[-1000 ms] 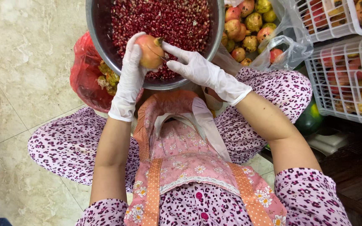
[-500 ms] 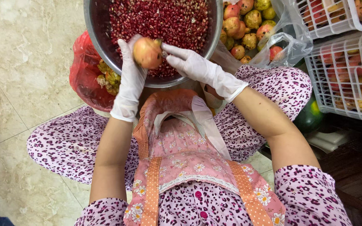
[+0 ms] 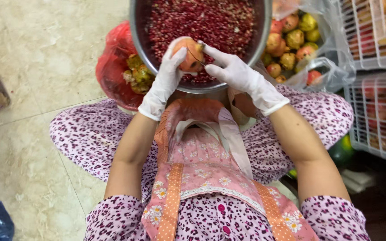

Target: The person sits on the floor and uses a knife to cut and separate pomegranate seeds from the rind. The seeds are collected in a metal bowl, and the rinds are placed into a red plastic bag. The person handles multiple pomegranates one at a time.

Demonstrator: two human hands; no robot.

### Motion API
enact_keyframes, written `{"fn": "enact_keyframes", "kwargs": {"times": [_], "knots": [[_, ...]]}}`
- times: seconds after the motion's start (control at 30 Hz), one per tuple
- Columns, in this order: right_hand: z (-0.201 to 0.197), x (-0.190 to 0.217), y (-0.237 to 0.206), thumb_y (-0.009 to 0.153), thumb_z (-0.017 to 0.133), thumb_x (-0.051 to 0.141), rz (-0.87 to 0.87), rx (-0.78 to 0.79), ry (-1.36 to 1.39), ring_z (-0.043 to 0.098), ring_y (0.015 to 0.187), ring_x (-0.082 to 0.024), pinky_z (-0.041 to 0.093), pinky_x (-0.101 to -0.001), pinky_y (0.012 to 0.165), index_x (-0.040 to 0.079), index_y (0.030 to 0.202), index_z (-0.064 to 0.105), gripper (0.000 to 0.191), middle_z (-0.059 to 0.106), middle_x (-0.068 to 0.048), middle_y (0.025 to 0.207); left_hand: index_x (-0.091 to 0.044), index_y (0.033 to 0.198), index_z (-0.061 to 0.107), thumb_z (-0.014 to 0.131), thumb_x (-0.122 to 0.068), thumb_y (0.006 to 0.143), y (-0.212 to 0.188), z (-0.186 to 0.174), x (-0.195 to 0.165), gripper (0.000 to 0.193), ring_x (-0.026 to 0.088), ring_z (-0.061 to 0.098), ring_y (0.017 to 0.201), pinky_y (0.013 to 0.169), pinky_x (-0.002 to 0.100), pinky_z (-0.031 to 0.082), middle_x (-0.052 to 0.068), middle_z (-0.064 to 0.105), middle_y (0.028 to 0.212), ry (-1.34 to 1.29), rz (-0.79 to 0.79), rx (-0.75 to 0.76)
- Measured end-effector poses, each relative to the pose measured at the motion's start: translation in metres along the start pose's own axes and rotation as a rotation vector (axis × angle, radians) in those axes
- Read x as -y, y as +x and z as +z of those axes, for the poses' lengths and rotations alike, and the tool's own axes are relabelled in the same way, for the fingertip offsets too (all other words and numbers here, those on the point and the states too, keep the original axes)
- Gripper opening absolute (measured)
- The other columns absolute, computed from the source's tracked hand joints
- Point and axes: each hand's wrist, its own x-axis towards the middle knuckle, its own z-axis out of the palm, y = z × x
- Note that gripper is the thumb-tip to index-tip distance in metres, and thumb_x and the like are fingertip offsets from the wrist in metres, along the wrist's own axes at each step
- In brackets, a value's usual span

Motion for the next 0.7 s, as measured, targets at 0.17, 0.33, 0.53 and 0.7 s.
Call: {"fn": "enact_keyframes", "kwargs": {"times": [0.17, 0.33, 0.53, 0.7], "knots": [[-0.008, -0.006, -0.003, 0.104, 0.063, 0.041, -0.152, 0.053, -0.078, 0.061, 0.116, -0.014, 0.048, -0.0317, 0.102, 0.010, 0.159, 0.043, 0.067, 0.064, -0.006, 0.135, 0.003, 0.136, 0.061, 0.044, -0.070, 0.113, 0.007, -0.023, 0.001, 0.078, 0.030, 0.070, 0.087, 0.064, 0.034, 0.061, 0.024, 0.067, 0.114, -0.157, -0.185, 0.236], [0.006, -0.007, -0.002, 0.105, 0.061, 0.047, 0.070, -0.030, 0.156, 0.048, 0.107, -0.020, 0.040, -0.0359, 0.094, 0.015, 0.166, 0.047, 0.070, 0.059, -0.014, 0.117, -0.006, 0.138, 0.055, 0.051, -0.060, 0.096, 0.012, -0.005, 0.014, 0.068, 0.021, 0.071, 0.111, 0.086, 0.034, 0.065, 0.013, 0.065, 0.131, 0.046, -0.041, -0.219], [0.003, -0.001, 0.002, 0.099, 0.061, 0.047, 0.164, 0.035, -0.015, 0.060, 0.108, -0.021, 0.049, -0.0338, 0.097, 0.014, 0.167, 0.032, 0.080, 0.066, -0.019, 0.126, -0.006, 0.133, 0.054, 0.073, -0.034, 0.092, 0.012, 0.010, 0.015, 0.053, 0.018, 0.069, 0.099, 0.075, 0.036, 0.062, 0.007, 0.066, 0.119, 0.194, 0.042, -0.219], [-0.007, 0.005, 0.000, 0.096, 0.062, 0.047, 0.007, 0.091, -0.010, 0.061, 0.121, -0.020, 0.048, -0.0328, 0.104, 0.007, 0.159, 0.035, 0.079, 0.061, -0.014, 0.145, -0.009, 0.127, 0.060, 0.068, -0.045, 0.092, 0.006, 0.003, -0.001, 0.051, 0.020, 0.070, 0.085, 0.053, 0.032, 0.056, 0.009, 0.069, 0.107, 0.081, -0.148, -0.064]]}}
